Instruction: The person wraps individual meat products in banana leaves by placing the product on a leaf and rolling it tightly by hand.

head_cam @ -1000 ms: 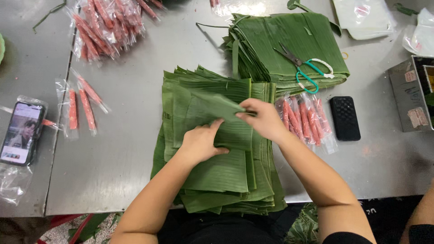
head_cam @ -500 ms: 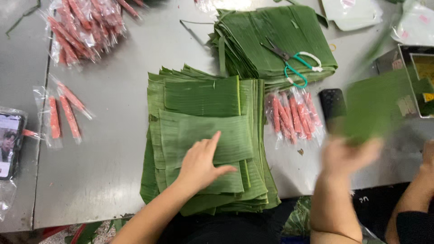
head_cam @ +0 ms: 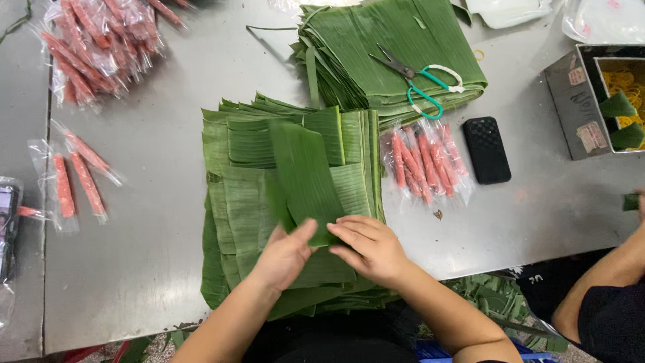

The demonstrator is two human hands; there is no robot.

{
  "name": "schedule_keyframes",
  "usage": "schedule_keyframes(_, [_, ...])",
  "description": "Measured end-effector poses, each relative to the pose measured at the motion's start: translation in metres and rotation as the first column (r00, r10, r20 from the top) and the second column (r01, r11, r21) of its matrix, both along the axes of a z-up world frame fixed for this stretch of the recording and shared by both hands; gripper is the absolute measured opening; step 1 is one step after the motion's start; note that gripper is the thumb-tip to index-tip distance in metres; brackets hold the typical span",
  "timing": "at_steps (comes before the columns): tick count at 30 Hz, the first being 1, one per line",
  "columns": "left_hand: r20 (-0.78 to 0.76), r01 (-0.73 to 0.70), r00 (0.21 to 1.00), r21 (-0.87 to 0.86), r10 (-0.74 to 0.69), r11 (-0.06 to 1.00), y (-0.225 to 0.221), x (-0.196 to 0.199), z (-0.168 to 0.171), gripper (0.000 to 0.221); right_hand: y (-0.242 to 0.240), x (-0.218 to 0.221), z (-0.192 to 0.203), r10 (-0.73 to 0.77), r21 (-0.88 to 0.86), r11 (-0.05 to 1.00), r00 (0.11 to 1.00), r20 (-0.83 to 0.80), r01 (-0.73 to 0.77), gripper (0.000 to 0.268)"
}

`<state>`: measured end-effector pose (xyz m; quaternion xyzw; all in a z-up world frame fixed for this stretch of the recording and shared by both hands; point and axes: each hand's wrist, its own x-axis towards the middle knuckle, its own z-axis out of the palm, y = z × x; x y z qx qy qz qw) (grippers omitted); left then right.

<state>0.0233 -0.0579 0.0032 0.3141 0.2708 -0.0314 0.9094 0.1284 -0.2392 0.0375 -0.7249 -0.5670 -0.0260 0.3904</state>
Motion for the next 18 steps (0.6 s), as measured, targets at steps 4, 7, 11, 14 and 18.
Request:
schedule_keyframes(4, [-0.033, -0.04, 0.999, -0.092, 0.037, 0.995, -0.001, 0.006, 0.002, 0.061, -0.004, -0.006, -0.008, -0.011, 0.003, 1.0, 1.0, 0.002, 0.011, 0.031])
schedule_keyframes(7, [-0.067, -0.131, 0.99, -0.159, 0.122, 0.978, 0.009, 0.005, -0.003, 0.068, -0.012, -0.003, -0.005, 0.094, -0.007, 0.996, 0.994, -0.064, -0.094, 0.025])
schedule_keyframes(11, [0.025, -0.261, 0.965, 0.237, 0.263, 0.936, 0.023, -0.002, -0.011, 0.055, -0.017, 0.019, 0.002, 0.209, -0.038, 0.977, 0.977, 0.04, -0.208, 0.025])
schedule_keyframes(14, [0.185, -0.32, 0.939, 0.778, 0.29, 0.541, 0.041, -0.02, -0.004, 0.039, -0.038, 0.046, 0.001, -0.166, -0.155, 0.975, 0.986, -0.017, 0.162, 0.03])
schedule_keyframes(18, [0.254, -0.292, 0.956, 0.781, -0.147, -0.552, 0.072, -0.041, 0.025, 0.047, -0.046, 0.09, -0.026, -0.651, -0.396, 0.613, 0.721, 0.236, 0.684, 0.034])
